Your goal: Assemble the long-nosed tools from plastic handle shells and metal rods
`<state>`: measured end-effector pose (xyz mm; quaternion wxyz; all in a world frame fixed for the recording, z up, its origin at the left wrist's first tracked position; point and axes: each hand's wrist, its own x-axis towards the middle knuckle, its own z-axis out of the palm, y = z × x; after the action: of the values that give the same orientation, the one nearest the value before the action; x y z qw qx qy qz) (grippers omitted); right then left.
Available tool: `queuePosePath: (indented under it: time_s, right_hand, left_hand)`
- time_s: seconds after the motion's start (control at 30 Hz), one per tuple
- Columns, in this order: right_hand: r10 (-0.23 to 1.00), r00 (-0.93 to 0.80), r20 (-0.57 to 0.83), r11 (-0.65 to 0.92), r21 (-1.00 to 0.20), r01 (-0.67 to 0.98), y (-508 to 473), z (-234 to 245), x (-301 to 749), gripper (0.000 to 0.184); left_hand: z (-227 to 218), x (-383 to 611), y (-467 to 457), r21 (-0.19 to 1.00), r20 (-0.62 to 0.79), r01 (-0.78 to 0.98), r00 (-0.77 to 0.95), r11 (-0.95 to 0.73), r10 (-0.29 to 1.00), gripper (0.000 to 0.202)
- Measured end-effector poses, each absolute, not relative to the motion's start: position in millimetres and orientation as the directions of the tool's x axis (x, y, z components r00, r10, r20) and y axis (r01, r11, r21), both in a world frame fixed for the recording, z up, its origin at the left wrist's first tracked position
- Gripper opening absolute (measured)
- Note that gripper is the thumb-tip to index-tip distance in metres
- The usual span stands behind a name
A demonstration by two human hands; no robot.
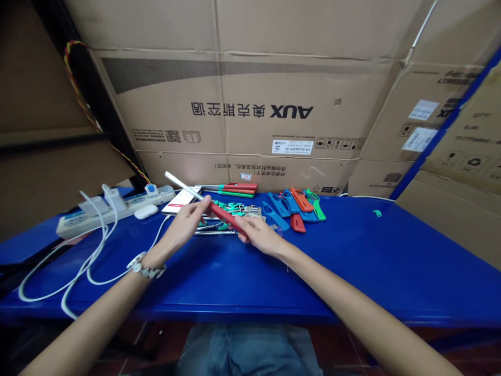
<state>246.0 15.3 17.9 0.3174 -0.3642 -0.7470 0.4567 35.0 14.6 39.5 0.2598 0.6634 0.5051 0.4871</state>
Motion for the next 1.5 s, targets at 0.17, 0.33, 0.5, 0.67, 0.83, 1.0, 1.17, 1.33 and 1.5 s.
queuePosePath:
  time_s: [0.17, 0.33, 0.5, 0.67, 0.83, 1.0, 1.17, 1.33, 1.5]
  right_hand:
    - [0.792, -0.556, 0.253, 0.554, -0.680, 0.480, 6, 18, 261, 0.037]
    - [0.685, -0.696, 0.216, 0.721, -0.341, 0.603, -5, 9, 253, 0.035]
    - [0.639, -0.737, 0.222, 0.769, -0.231, 0.597, -3, 0, 247, 0.036]
    - [0.700, -0.624, 0.348, 0.714, -0.325, 0.620, 2, 5, 258, 0.029]
    - [0.885, -0.288, 0.366, 0.454, -0.541, 0.708, 5, 15, 295, 0.017]
    - [0.985, -0.022, 0.170, 0.099, -0.459, 0.883, 1, 12, 323, 0.018]
    - [0.994, -0.003, 0.107, 0.041, -0.353, 0.935, 0, 8, 321, 0.025]
    - [0.990, -0.006, 0.139, 0.055, -0.353, 0.934, 4, 10, 317, 0.021]
    - [0.986, -0.066, 0.152, 0.160, -0.774, 0.612, 14, 14, 299, 0.025]
  left_hand:
    - [34, 4, -18, 0.546, 0.666, 0.710, -0.045, -0.445, 0.745, 0.059]
    - [35, 14, -29, 0.252, 0.559, 0.629, 0.526, -0.736, 0.641, 0.024]
    - [23, 25, -16, 0.261, 0.267, 0.652, 0.660, -0.712, 0.702, 0.030]
    - [18, 31, -6, 0.291, 0.263, 0.653, 0.648, -0.699, 0.715, 0.028]
    - [29, 63, 14, 0.350, 0.293, 0.550, 0.705, -0.758, 0.646, 0.023]
    - [34, 118, 44, 0.323, 0.304, 0.436, 0.792, -0.840, 0.529, 0.012]
    - [32, 150, 60, 0.314, 0.244, 0.507, 0.774, -0.803, 0.584, 0.016]
    - [33, 136, 59, 0.339, 0.273, 0.500, 0.758, -0.797, 0.592, 0.016]
    - [38, 91, 43, 0.412, 0.285, 0.502, 0.722, -0.761, 0.630, 0.017]
